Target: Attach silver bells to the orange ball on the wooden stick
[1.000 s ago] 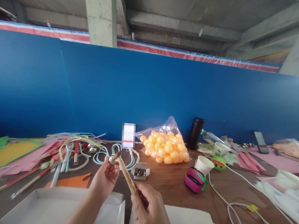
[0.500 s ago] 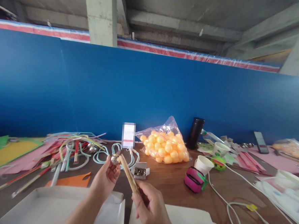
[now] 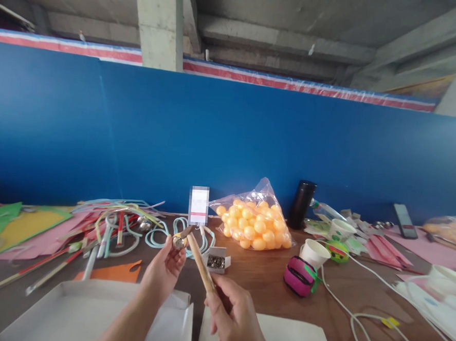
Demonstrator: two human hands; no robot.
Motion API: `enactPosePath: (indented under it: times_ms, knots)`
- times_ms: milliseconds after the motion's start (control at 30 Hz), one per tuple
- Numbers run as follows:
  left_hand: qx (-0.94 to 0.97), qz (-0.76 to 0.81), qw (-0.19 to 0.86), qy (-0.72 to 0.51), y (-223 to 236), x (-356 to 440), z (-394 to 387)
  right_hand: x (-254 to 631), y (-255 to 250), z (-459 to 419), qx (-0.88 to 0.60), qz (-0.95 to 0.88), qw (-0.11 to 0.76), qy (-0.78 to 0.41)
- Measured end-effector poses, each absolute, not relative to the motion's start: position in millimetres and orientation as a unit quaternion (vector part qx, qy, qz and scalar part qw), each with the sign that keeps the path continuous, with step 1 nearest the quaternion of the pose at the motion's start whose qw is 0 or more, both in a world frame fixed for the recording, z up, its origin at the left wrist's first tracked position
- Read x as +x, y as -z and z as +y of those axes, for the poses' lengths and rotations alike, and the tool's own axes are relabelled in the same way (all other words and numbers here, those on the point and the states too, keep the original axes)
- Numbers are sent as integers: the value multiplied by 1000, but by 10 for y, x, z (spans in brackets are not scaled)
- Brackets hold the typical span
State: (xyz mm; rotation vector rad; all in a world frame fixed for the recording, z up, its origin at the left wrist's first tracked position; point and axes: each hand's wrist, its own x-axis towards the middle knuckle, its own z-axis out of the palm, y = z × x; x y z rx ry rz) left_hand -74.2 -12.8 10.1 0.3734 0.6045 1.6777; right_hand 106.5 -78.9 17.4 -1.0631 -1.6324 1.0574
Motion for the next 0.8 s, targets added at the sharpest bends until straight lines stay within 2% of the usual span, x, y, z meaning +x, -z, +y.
enactPosePath:
  times_ms: [267,433,800]
  knots:
    - [174,265,604,-731,-97,-744,-121,1069,-144,-785,-422,-651,461,-430]
    - [183,253,603,-734,-49,-752,-92,1073,-146,-787,-434,-667,434,-422]
    - [220,248,593,-734,-3,-764,-85,1059,-163,-802,-427,-674,429,-424]
